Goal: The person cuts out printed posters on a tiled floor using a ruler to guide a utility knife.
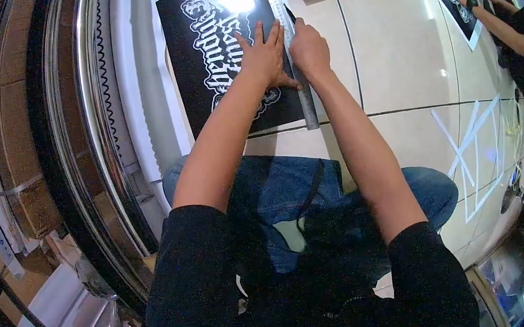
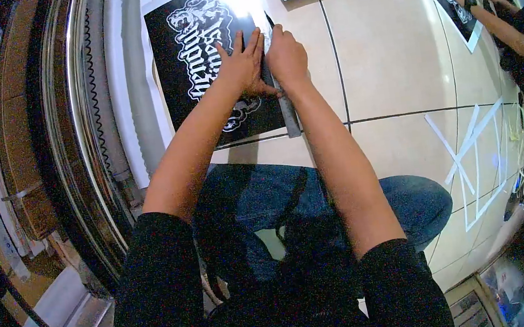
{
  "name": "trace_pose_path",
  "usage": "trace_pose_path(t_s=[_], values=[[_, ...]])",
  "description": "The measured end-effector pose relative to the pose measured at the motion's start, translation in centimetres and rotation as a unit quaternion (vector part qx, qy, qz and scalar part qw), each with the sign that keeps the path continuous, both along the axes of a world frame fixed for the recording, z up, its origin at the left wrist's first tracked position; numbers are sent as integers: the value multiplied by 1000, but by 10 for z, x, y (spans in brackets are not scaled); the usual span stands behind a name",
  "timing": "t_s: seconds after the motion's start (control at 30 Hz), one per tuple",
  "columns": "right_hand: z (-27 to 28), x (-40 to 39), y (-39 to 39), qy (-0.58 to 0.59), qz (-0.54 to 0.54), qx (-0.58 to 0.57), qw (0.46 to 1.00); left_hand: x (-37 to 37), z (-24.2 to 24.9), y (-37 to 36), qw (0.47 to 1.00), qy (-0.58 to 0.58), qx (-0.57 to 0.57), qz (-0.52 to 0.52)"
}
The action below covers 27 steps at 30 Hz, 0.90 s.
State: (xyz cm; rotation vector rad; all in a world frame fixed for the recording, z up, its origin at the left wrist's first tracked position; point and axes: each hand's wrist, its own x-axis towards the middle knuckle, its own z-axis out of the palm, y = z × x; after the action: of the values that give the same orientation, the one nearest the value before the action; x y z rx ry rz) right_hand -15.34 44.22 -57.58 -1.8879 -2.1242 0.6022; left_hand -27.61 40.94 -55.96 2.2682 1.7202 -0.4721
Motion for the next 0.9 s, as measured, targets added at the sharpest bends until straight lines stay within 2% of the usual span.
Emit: trace_pose_path(t_s=[0.23,0.5,0.6,0.9], values=[[1,-12,4,3,-22,5,1000,-5,-15,2,1000,9,15,-20],[-1,-11,5,-41,13,56,997,-6,-19,3,999,14,23,-24],[-1,-9,3,-13,9,16,1000,-7,-23,3,999,25,28,-31],[-1,9,-42,-42,18,45,998,-4,-18,7,999,37,7,-26]])
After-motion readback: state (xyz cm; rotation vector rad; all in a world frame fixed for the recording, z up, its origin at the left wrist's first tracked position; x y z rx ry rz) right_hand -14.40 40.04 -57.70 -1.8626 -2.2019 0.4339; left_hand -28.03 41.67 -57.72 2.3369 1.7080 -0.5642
